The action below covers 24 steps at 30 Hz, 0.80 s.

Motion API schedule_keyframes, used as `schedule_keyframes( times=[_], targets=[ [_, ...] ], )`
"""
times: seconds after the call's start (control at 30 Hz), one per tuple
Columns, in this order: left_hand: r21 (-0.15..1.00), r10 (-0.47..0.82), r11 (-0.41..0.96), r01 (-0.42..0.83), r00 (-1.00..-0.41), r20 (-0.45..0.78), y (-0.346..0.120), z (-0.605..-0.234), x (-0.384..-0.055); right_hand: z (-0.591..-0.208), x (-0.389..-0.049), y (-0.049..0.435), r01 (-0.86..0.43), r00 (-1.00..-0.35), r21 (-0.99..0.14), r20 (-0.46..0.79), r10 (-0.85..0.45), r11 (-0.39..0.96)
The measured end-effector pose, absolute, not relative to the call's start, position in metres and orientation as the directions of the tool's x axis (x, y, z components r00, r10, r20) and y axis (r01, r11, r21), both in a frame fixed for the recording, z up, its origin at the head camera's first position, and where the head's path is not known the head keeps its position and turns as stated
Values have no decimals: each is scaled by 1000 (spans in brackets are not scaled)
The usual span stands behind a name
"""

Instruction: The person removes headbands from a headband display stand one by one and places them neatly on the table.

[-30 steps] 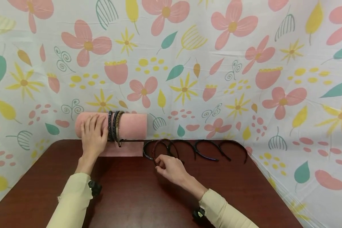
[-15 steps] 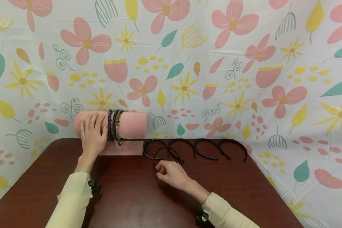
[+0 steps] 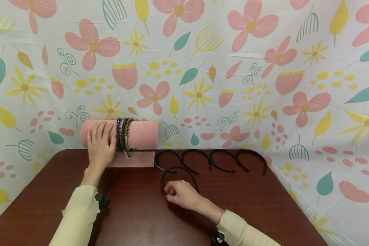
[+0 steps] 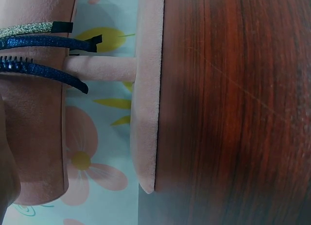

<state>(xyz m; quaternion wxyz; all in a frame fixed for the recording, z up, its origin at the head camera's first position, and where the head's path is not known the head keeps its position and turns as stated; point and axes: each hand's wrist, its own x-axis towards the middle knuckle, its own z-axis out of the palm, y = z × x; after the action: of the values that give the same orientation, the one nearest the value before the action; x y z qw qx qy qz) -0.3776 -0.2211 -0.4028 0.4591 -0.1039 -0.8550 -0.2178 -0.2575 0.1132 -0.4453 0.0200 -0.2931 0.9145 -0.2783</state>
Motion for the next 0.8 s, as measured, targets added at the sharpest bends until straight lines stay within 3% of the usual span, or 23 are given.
schedule_keyframes(
  times=[0.23, 0.8],
  targets=[
    [278, -23, 884, 377, -559, 829, -222, -403, -378, -447, -261, 114, -514, -813, -574, 88, -575, 638],
    [279, -24, 884, 374, -560, 828, -221, -403, -379, -448, -258, 113, -482, -820, -553, 12, -572, 679]
  ],
)
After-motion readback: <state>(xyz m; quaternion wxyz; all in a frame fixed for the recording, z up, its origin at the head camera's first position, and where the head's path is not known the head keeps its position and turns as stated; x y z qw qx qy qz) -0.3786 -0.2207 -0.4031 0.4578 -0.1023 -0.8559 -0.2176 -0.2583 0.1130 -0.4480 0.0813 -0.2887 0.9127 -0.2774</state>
